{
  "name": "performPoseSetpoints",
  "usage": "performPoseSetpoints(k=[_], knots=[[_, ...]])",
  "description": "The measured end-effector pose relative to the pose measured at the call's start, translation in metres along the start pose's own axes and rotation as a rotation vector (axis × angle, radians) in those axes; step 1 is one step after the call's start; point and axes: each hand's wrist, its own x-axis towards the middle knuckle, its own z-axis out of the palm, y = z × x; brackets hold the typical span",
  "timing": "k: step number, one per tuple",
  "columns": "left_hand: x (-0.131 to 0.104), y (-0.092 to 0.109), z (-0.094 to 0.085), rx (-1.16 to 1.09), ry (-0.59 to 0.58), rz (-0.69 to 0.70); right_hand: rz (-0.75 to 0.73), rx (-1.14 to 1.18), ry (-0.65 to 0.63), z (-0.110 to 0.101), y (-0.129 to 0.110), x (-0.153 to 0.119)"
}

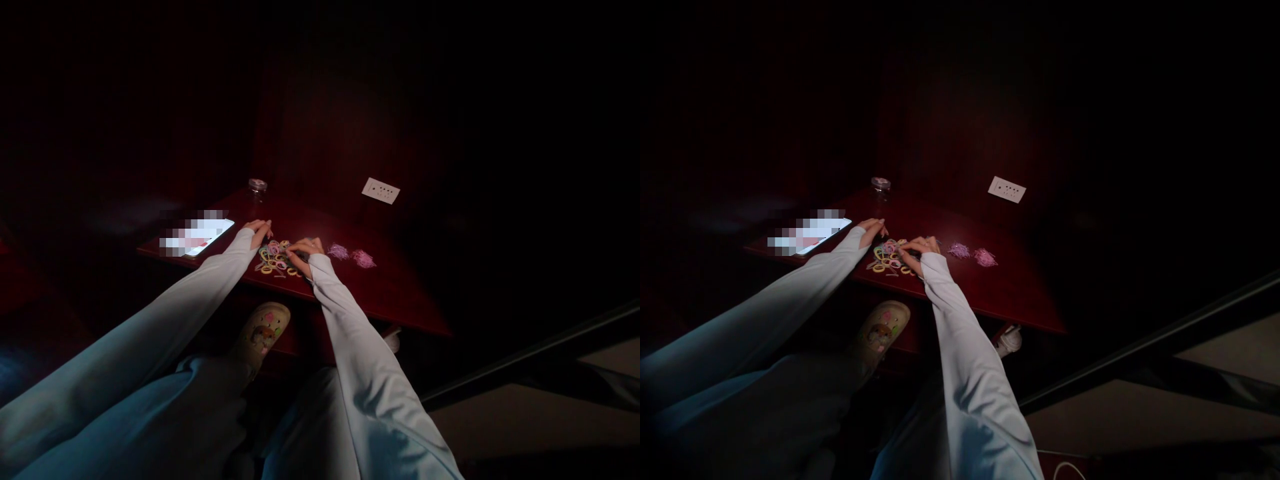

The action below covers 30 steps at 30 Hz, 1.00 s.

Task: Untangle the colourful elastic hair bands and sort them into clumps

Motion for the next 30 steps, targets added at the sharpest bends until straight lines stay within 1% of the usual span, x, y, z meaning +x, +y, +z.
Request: performPoseSetpoints(k=[2,4,7,12,14,17,22,24,25,28,30], knots=[[0.000,0.001,0.000,-0.039,0.019,-0.005,-0.043,-0.030,-0.015,0.004,-0.012,0.000],[0.001,0.001,0.000,-0.046,0.001,-0.033,-0.091,-0.079,-0.056,0.008,-0.020,0.001],[0.000,0.002,-0.001,-0.053,-0.032,-0.061,-0.113,-0.144,-0.113,0.013,-0.024,0.003],[-0.004,0.002,0.002,-0.102,-0.044,-0.089,0.021,-0.190,-0.036,0.016,-0.017,0.006],[-0.005,0.001,0.002,-0.084,-0.062,-0.075,0.054,-0.186,-0.029,0.016,-0.014,0.006],[-0.006,0.001,-0.001,-0.034,-0.070,-0.037,0.085,-0.175,-0.013,0.016,-0.013,0.006],[-0.006,0.004,-0.008,-0.006,-0.048,-0.072,0.146,-0.180,0.015,0.012,-0.017,0.005],[-0.006,0.005,-0.009,0.003,-0.057,-0.081,0.112,-0.187,0.025,0.009,-0.022,0.003],[-0.006,0.006,-0.009,0.007,-0.061,-0.086,0.070,-0.186,0.009,0.008,-0.025,0.002],[-0.006,0.007,-0.009,0.001,-0.071,-0.109,-0.079,-0.184,-0.109,0.007,-0.031,0.000],[-0.006,0.008,-0.008,-0.013,-0.072,-0.123,-0.105,-0.195,-0.150,0.009,-0.031,0.000]])
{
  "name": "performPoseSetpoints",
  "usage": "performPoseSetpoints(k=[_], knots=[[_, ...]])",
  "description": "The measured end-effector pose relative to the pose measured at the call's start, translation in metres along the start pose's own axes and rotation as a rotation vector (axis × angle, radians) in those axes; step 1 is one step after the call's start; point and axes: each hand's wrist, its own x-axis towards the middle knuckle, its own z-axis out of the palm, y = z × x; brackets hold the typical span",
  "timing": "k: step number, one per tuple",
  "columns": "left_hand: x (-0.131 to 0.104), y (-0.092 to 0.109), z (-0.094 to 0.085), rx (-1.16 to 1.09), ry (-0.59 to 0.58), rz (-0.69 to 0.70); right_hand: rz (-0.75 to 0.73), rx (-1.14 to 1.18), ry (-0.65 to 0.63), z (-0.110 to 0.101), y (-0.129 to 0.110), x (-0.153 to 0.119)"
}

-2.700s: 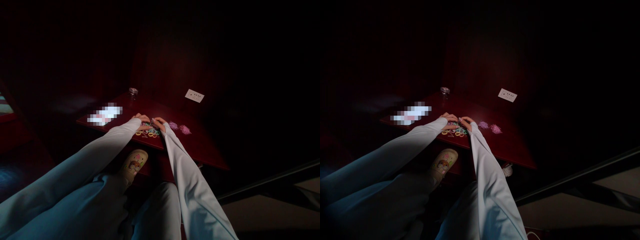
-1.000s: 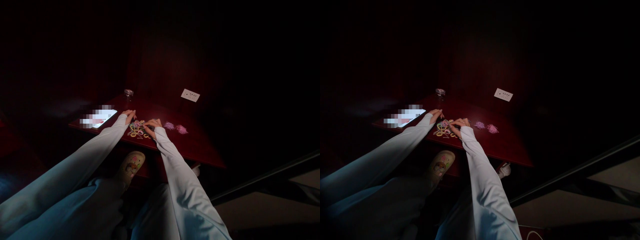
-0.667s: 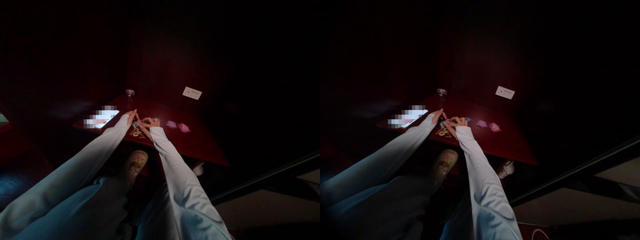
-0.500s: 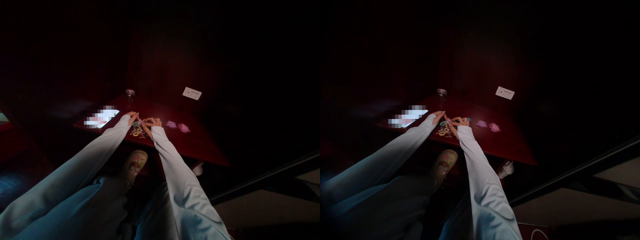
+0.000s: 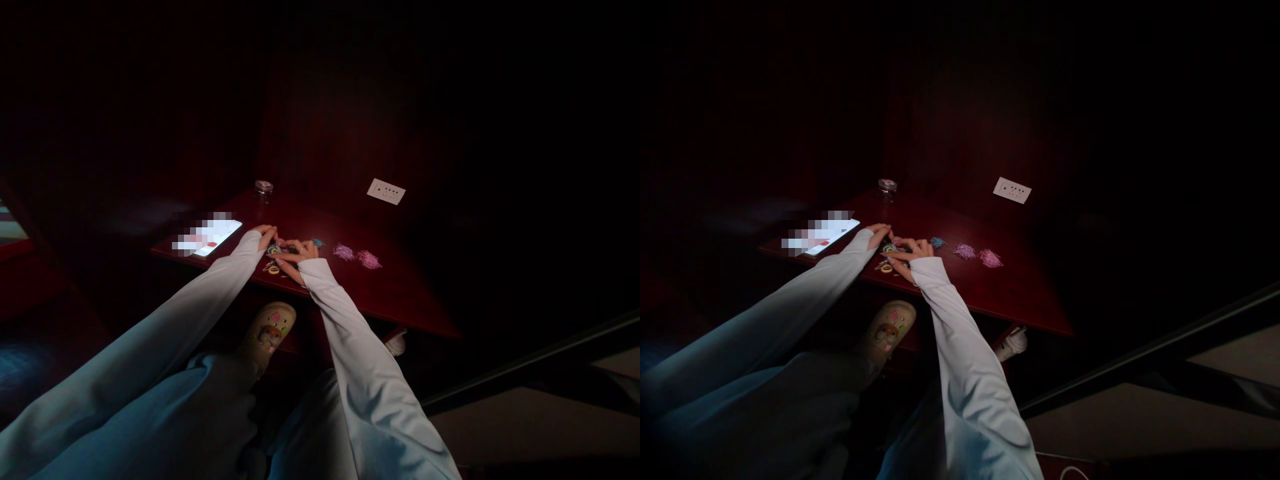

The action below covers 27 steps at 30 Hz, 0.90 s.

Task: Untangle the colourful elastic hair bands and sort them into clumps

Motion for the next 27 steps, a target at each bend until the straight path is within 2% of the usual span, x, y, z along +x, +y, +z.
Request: performPoseSetpoints(k=[5,9,11,21,27], knots=[[-0.004,0.004,-0.006,0.044,-0.001,-0.059,0.088,0.004,0.074,0.004,0.007,0.001],[-0.010,0.009,-0.015,0.205,0.119,-0.132,0.155,0.021,0.128,0.006,0.012,0.001],[-0.011,0.011,-0.016,0.258,0.136,-0.151,0.182,0.029,0.125,0.006,0.013,0.002],[-0.002,-0.006,-0.004,0.170,0.032,0.056,0.194,0.041,0.119,0.004,0.014,0.004],[0.004,-0.014,-0.007,0.216,-0.058,0.112,0.085,0.038,0.078,0.002,0.008,0.002]])
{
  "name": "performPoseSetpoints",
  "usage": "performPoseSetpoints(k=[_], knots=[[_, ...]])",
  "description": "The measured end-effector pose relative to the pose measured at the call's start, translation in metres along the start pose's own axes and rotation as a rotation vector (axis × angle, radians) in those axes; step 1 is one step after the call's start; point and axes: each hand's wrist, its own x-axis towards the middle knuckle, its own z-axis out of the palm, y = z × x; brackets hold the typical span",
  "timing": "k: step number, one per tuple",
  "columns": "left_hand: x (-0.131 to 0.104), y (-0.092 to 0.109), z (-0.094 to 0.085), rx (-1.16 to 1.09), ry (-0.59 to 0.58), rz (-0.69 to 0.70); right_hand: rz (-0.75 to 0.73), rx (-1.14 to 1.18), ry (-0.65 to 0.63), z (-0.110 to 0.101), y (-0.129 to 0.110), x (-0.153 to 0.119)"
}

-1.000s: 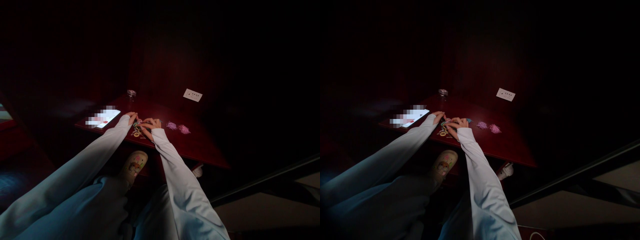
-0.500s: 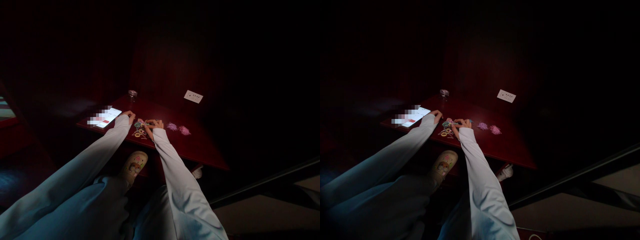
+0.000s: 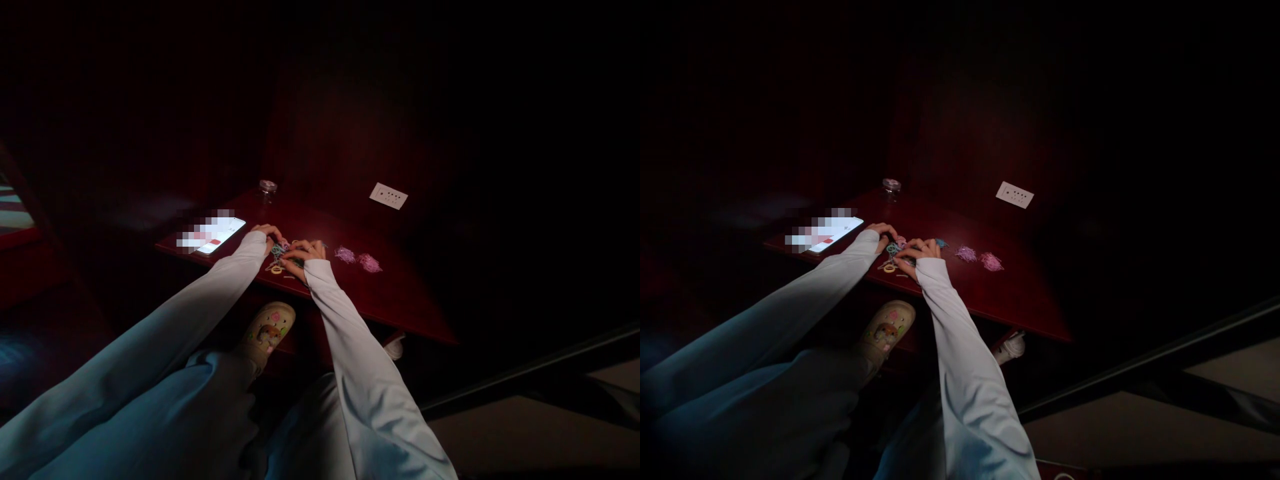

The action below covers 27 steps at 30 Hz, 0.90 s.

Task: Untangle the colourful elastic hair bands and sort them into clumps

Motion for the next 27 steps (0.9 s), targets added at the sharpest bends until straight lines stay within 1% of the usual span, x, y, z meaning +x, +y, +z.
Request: performPoseSetpoints(k=[2,5,9,13,18,23,27], knots=[[0.001,-0.004,-0.002,-0.027,-0.038,0.069,-0.014,0.000,-0.008,0.000,0.000,-0.001],[0.001,-0.011,-0.007,-0.077,-0.127,0.152,0.011,-0.005,0.014,0.000,0.001,-0.001],[-0.002,-0.020,-0.013,-0.116,-0.211,0.209,0.049,-0.014,0.026,0.000,0.003,0.000],[-0.006,-0.021,-0.017,-0.110,-0.268,0.265,0.078,-0.015,0.034,0.001,0.006,0.002],[-0.007,-0.017,-0.019,-0.079,-0.316,0.267,0.086,-0.005,0.036,0.003,0.008,0.002],[-0.008,-0.018,-0.016,-0.037,-0.298,0.235,0.065,-0.018,0.006,0.007,0.010,0.002],[-0.010,-0.017,-0.015,-0.085,-0.296,0.213,0.080,-0.013,-0.006,0.008,0.011,0.002]])
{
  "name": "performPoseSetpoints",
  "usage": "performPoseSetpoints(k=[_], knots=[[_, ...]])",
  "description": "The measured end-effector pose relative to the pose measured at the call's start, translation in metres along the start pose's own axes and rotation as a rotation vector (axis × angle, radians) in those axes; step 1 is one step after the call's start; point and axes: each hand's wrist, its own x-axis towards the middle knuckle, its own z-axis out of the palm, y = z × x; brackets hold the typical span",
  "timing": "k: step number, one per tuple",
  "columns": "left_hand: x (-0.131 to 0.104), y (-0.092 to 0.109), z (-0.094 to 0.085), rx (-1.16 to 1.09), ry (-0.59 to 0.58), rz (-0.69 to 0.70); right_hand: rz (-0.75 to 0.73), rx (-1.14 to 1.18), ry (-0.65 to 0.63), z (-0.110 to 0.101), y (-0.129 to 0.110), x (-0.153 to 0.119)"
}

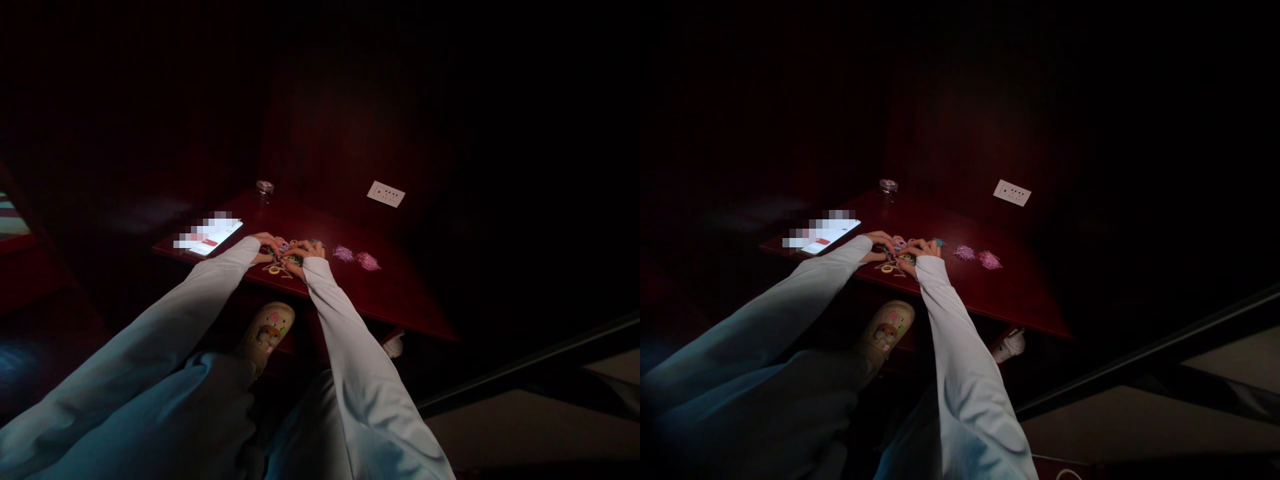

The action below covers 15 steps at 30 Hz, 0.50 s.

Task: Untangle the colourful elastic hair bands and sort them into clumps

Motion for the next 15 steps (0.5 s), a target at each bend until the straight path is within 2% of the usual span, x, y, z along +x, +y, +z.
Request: performPoseSetpoints(k=[6,15], knots=[[-0.0009,0.0039,0.0020,-0.048,0.016,-0.042,0.018,0.028,-0.015,-0.0040,-0.0045,-0.0009],[-0.0008,-0.0048,0.0049,-0.102,0.100,-0.054,0.017,0.056,-0.012,-0.0030,-0.0032,-0.0010]])
